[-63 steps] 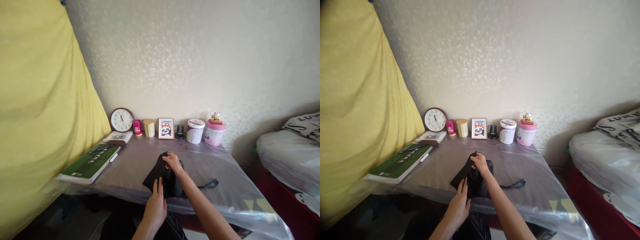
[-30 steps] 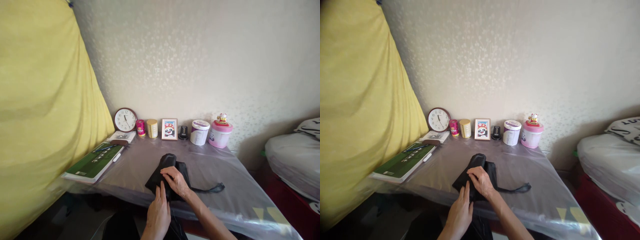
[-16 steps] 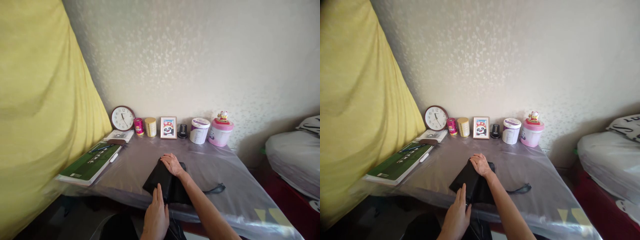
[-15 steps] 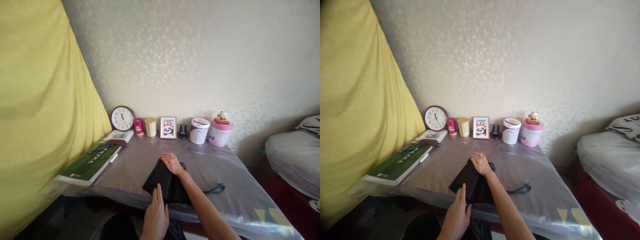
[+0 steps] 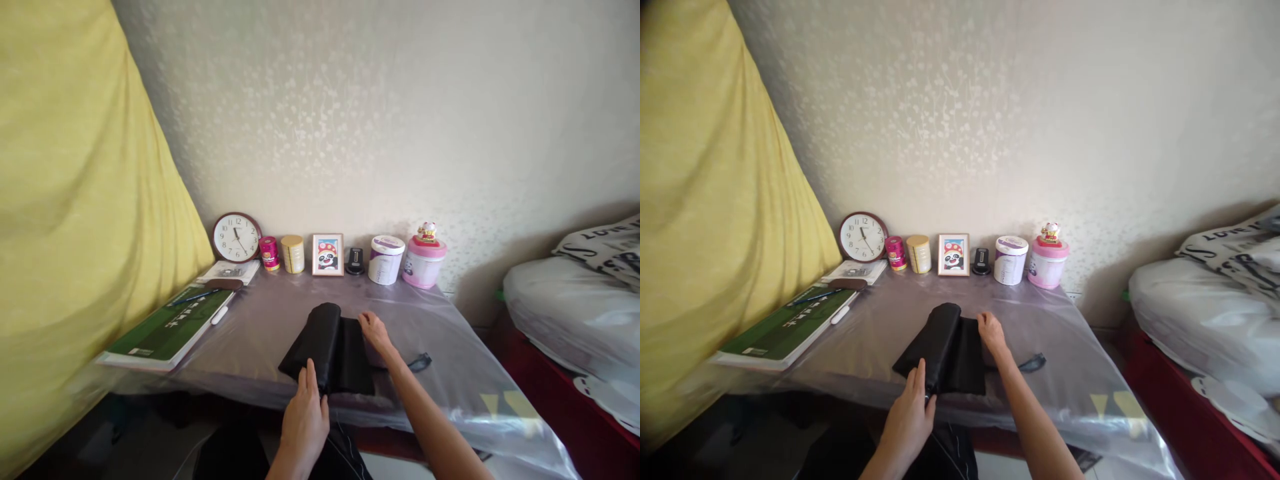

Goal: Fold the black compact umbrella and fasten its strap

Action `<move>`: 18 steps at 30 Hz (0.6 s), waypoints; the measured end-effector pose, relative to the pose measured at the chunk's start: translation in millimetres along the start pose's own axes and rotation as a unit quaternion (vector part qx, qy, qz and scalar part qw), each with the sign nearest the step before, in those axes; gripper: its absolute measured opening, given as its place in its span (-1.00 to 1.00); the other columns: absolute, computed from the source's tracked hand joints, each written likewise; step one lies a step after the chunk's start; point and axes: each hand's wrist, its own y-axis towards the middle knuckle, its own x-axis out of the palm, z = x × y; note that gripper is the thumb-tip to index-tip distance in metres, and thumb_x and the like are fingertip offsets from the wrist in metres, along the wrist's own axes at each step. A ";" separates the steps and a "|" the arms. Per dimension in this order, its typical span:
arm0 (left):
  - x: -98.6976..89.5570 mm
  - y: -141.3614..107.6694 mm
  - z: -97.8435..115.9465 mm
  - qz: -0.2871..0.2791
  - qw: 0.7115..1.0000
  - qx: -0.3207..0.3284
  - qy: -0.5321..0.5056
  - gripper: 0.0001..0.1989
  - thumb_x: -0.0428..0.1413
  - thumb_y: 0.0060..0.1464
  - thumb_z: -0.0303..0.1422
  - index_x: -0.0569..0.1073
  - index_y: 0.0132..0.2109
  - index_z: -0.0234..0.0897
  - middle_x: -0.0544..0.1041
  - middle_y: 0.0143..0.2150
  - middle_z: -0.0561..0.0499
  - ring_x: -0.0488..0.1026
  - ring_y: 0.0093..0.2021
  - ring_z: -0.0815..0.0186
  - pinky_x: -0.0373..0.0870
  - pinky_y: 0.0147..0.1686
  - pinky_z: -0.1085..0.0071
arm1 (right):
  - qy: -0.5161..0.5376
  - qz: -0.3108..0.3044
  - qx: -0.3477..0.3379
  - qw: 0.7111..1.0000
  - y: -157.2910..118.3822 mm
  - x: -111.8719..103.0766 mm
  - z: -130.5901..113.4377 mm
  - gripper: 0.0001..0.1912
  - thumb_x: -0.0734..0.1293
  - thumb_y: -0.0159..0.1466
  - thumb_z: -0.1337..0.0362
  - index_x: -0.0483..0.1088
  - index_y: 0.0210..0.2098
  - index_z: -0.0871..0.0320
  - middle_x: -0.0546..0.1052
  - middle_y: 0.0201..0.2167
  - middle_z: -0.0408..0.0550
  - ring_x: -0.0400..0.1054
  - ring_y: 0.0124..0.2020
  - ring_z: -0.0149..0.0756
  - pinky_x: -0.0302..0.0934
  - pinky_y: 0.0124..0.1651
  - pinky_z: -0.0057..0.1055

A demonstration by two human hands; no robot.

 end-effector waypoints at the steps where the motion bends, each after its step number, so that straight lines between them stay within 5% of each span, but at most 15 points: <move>1: -1.2 -0.2 0.7 -0.002 1.000 0.001 0.002 -0.40 -0.15 0.09 -0.49 -0.17 0.26 -0.44 0.10 0.21 -0.30 0.29 0.07 0.21 0.27 -0.08 0.45 | 0.016 -0.008 0.015 1.000 -3.9 -2.2 1.2 -0.78 0.17 0.19 0.28 0.42 -0.28 0.19 0.51 -0.32 0.03 0.38 -0.22 -0.23 0.20 -0.20 -0.40; 8: -5.2 -2.8 2.3 -0.009 1.000 0.002 0.006 -0.40 -0.16 0.10 -0.49 -0.18 0.26 -0.46 0.09 0.21 -0.32 0.29 0.06 0.21 0.26 -0.09 0.44 | 0.163 -0.074 0.087 0.980 -27.0 -5.2 -17.4 -0.74 0.24 0.14 0.15 0.41 -0.30 0.20 0.48 -0.53 -0.12 0.33 -0.56 -0.40 0.10 -0.62 -0.57; 18: -6.7 -2.7 1.9 -0.005 1.000 0.000 -0.006 -0.39 -0.15 0.09 -0.46 -0.18 0.26 -0.43 0.10 0.20 -0.27 0.34 -0.01 0.25 0.24 -0.14 0.47 | 0.281 -0.117 0.117 0.945 -35.2 -1.3 -45.7 -0.88 0.29 0.02 0.31 0.36 -0.41 0.18 0.40 -0.60 -0.23 0.27 -0.61 -0.50 0.10 -0.63 -0.62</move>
